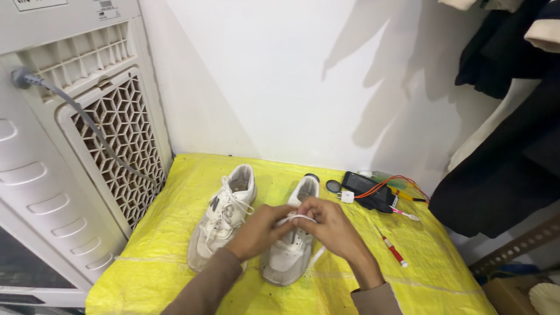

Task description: The person removes the laces from a pair of white sneakers and then re-laces both shoes, threading the laces through the eyelets and tying them. The shoes remain on a yellow-covered surface next to an air cooler.

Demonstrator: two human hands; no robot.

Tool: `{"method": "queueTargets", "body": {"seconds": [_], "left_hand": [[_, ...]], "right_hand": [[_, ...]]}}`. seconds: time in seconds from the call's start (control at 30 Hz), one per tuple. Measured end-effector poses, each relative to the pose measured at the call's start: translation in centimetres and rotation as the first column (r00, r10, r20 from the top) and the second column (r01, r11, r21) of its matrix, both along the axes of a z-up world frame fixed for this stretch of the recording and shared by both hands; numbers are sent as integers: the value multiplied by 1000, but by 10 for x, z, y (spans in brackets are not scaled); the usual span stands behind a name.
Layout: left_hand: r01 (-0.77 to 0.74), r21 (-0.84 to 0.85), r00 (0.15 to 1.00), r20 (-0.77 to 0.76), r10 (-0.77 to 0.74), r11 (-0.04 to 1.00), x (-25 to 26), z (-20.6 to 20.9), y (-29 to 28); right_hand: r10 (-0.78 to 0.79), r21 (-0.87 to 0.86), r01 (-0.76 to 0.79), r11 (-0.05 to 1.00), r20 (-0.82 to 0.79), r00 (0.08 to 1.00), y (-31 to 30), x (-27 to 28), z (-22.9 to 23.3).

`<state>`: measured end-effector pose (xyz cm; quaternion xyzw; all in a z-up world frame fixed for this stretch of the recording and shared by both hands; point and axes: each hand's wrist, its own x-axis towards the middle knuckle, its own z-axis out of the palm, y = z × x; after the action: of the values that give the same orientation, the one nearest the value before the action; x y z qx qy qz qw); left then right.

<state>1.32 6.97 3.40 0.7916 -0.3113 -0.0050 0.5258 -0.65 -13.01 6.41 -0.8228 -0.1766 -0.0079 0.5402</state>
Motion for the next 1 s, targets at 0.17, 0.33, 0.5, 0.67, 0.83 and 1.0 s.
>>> {"method": "queueTargets", "body": {"seconds": [0.17,0.33,0.5,0.67,0.83,1.0], "left_hand": [[26,-212,928,-358,-102,977,33,-19,50],[-234,-86,972,-34,232,968,39,-13,69],[-246,230,680,734,-2,942,-12,-11,14],[-24,143,834,549,-59,989,-32,-16,-18],[-4,131,839,540,-68,991,-21,-18,-15],[-18,202,829,550,-98,979,-15,-22,-4]], "right_hand": [[-116,-162,82,983,-216,969,-29,-4,-20],[-103,-221,48,974,-244,964,-37,-4,-50],[-115,-390,40,920,-173,978,-20,8,-59],[-70,58,101,993,-395,916,-11,5,-55],[12,325,191,926,-533,846,-10,-3,-46],[151,586,260,767,-560,815,-8,1,-42]]}}
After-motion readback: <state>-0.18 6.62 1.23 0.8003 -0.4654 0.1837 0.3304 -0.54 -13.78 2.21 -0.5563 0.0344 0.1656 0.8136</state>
